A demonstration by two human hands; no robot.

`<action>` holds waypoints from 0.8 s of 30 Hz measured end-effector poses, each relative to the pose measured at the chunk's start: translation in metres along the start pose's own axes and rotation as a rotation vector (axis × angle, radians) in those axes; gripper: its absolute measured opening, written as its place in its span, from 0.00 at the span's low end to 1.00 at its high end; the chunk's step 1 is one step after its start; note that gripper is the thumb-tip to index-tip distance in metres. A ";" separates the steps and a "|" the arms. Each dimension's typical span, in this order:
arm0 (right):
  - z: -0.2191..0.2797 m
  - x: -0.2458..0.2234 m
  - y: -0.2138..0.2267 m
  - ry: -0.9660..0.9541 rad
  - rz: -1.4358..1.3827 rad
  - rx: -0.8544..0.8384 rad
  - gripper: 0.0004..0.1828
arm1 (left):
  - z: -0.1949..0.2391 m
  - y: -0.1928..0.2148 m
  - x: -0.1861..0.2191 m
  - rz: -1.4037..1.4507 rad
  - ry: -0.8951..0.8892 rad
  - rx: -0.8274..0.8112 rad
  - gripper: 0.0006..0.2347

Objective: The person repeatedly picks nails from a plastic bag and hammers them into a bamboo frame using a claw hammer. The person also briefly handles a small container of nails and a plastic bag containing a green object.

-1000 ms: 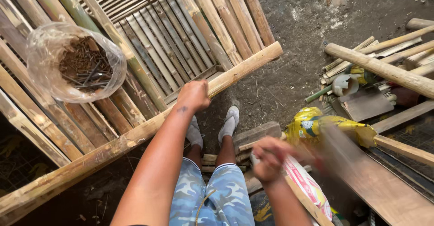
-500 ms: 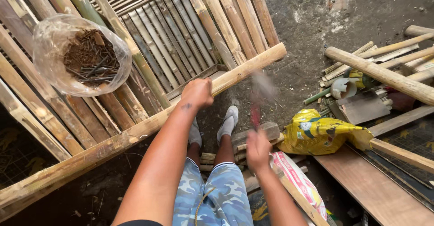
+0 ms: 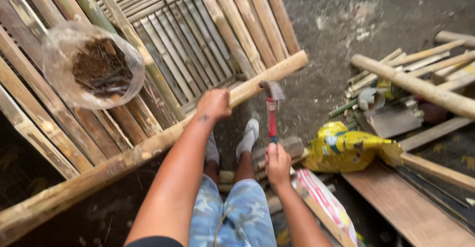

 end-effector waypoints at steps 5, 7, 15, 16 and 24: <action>0.063 -0.056 0.047 0.731 -0.724 0.071 0.25 | 0.017 -0.007 0.007 -0.008 -0.017 -0.005 0.11; 0.063 -0.067 0.050 1.018 -0.598 0.191 0.24 | 0.004 0.001 0.004 -0.024 -0.028 0.006 0.11; -0.018 0.023 0.006 0.006 -0.270 0.061 0.21 | 0.005 -0.005 0.004 -0.025 -0.077 0.032 0.11; -0.003 0.020 0.015 0.027 -0.425 0.066 0.21 | 0.008 -0.006 0.003 -0.019 -0.068 0.028 0.11; 0.069 -0.053 0.046 1.158 -0.132 0.399 0.17 | 0.005 -0.012 -0.001 0.011 -0.097 0.025 0.10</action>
Point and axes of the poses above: each hand's wrist, its own z-axis away from the middle knuckle, its own y-axis out of the back of the hand, x = y × z, the point moved 4 cm from there along -z, towards the middle knuckle, and after that the axes turned 9 degrees about z, right-handed, at the moved point
